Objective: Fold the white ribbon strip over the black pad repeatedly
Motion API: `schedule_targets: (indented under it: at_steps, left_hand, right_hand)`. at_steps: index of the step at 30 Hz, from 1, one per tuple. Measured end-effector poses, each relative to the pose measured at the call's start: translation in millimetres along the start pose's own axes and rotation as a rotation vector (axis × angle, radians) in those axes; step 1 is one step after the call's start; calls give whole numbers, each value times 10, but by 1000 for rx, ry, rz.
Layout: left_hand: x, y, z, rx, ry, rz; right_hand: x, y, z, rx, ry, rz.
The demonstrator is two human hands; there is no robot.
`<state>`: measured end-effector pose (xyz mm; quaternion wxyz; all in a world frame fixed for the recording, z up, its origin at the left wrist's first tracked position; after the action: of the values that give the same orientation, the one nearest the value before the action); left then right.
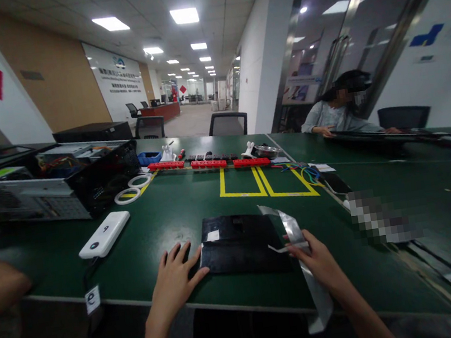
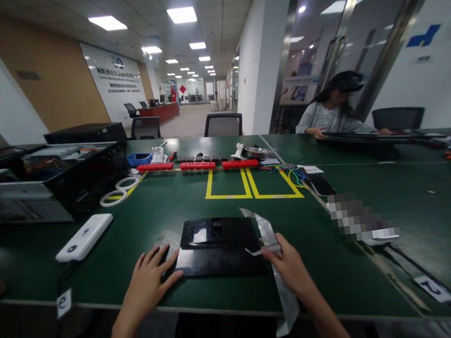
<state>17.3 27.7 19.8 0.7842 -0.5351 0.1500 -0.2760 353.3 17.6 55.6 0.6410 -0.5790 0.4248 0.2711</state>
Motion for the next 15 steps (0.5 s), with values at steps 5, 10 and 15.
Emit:
schedule_targets:
  at_steps: [5,10,15]
  left_hand:
    - [-15,-21,30,46,-20,-48]
    - [178,-354,-47,317,8,-233]
    - [866,-820,-263,455,232,-198]
  right_hand:
    - [-197,-151,-131,-103,-16,-86]
    - [-617,-5,-485,-482,-97,-273]
    - [-946,239,-817,-701,-244,-444]
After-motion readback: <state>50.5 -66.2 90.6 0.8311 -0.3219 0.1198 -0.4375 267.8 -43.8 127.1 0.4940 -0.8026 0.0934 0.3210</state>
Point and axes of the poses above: each hand's wrist, its own z-axis towards the middle knuckle, its own y-axis out of the palm, x = y × z, the point moved 4 cm from there along z, towards the middle knuckle, and after that the axes turned 15 degrees about y, right-handed, at the moved point
